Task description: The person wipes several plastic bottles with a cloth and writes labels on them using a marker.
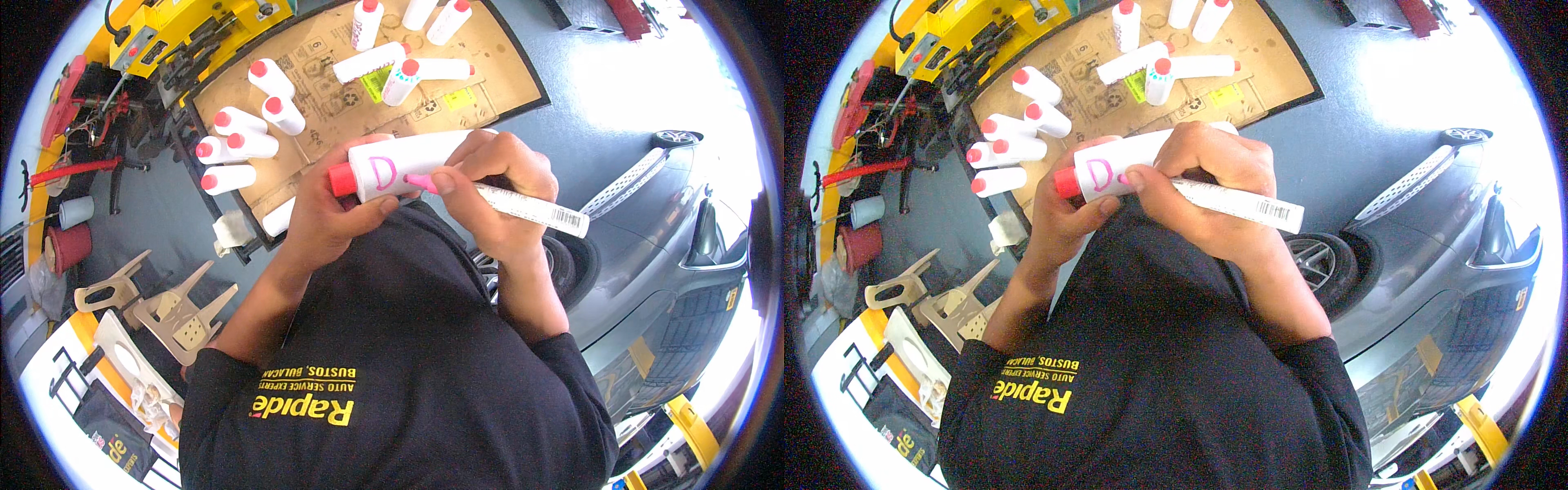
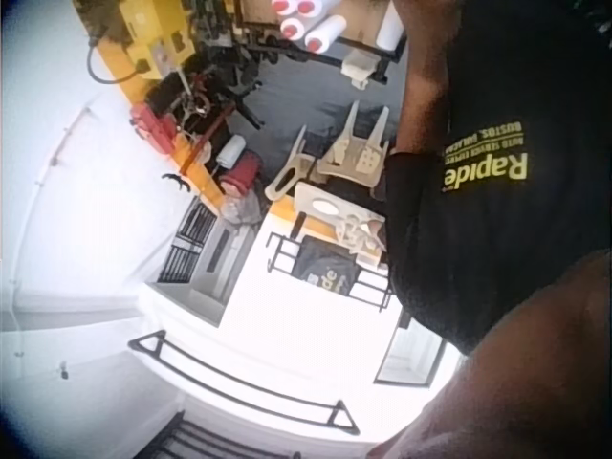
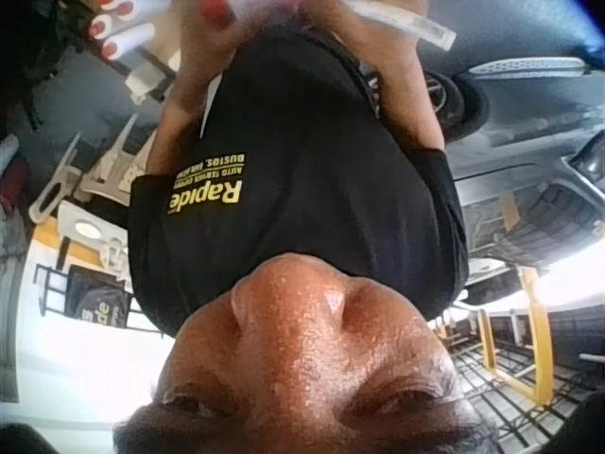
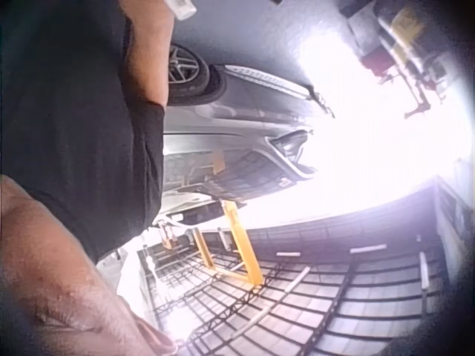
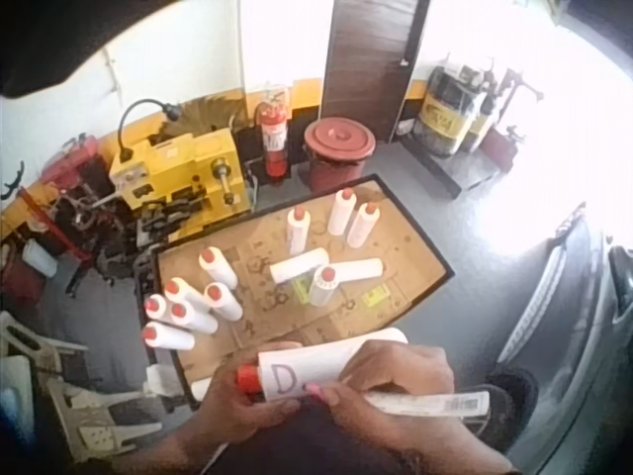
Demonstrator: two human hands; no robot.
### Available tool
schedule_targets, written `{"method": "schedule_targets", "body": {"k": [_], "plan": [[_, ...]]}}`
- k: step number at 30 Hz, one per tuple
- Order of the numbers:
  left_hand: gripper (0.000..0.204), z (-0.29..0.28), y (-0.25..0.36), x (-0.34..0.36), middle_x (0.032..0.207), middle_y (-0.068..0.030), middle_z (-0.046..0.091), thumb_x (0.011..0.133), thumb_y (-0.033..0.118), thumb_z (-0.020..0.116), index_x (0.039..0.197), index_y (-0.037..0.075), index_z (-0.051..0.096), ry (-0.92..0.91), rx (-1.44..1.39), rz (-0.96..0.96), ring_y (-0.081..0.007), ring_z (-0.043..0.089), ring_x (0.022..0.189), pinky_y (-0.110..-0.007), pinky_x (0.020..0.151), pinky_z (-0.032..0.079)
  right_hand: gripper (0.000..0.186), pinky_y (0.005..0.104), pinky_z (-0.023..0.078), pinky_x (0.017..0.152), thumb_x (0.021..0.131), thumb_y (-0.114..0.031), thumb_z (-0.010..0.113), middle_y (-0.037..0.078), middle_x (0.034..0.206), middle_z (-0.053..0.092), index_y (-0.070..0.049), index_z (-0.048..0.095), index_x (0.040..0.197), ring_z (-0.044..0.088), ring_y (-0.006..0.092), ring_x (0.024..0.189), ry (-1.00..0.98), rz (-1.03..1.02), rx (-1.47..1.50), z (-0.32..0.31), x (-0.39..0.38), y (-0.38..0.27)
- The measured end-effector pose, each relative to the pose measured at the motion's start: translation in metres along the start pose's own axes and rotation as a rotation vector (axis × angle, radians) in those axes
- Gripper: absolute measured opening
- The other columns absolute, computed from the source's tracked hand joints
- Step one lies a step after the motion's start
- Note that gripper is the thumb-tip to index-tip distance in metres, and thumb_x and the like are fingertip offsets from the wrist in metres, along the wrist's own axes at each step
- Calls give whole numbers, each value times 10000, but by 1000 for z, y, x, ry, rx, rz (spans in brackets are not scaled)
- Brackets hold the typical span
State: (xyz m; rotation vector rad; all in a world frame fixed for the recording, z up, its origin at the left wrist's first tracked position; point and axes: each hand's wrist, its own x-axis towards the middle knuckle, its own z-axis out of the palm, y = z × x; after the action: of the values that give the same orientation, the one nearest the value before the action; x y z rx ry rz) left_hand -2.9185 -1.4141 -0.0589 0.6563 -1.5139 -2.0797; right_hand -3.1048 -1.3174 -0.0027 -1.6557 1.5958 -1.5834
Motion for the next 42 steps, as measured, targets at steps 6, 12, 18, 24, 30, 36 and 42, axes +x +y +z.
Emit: {"method": "schedule_targets", "body": {"k": [6, 12, 18, 24, 30, 36, 42], "plan": [[648, 0, 1, 0, 1244, -97, 649, 806, 77, 802, 1381, -24, 521, -19, 19, -8, -169, 620, 1152, -329, 1023, 481, 260, 272, 451, 504, 770, -17, 806, 56, 640, 645, -68, 567, 684, 608, 138, 535, 118, 39, 14, 4, 2, 0], [659, 0, 3, 0, 1261, -103, 641, 802, 49, 800, 1391, -21, 514, -4, -68, -6, -173, 623, 1154, -335, 1019, 490, 178, 243, 382, 521, 825, 43, 728, 117, 703, 657, -19, 567, 782, 558, 107, 580, 49, -4, 9, 2, 1, 0], [666, -3, 7, 1, 1277, -109, 632, 804, 26, 793, 1401, -21, 501, -23, 20, 4, -181, 623, 1165, -339, 1028, 490, 178, 239, 389, 525, 833, 28, 744, 104, 714, 666, -18, 577, 795, 556, 97, 575, 51, 20, -29, 6, 2, 0], [679, -3, 10, -1, 1275, -109, 633, 804, 12, 789, 1414, -10, 490, -17, -18, -2, -174, 630, 1149, -328, 1010, 500, 187, 241, 390, 521, 836, 12, 757, 99, 716, 670, -23, 578, 795, 561, 98, 573, 49, 62, -58, 8, 3, -1], [678, -8, 9, -2, 1282, -111, 630, 807, 18, 793, 1410, -19, 487, -10, 46, 35, -178, 633, 1146, -331, 1009, 504, 220, 270, 439, 508, 784, -69, 805, 35, 616, 613, -76, 594, 724, 591, 121, 539, 31, -9, -92, 7, 5, -1], [670, -5, 10, -2, 1277, -117, 634, 818, 30, 790, 1411, -25, 482, -20, -64, 22, -186, 628, 1161, -340, 1015, 500, 205, 241, 367, 535, 855, 10, 730, 76, 704, 644, -35, 552, 763, 524, 90, 585, 80, 99, 104, 9, 5, -6], [683, -7, 9, -4, 1283, -121, 633, 810, 56, 801, 1410, -23, 486, -13, 15, 71, -189, 635, 1153, -339, 1014, 500, 226, 268, 435, 502, 784, -85, 822, 43, 611, 611, -62, 604, 727, 563, 117, 518, 130, 124, 7, 13, 8, -3]]}}
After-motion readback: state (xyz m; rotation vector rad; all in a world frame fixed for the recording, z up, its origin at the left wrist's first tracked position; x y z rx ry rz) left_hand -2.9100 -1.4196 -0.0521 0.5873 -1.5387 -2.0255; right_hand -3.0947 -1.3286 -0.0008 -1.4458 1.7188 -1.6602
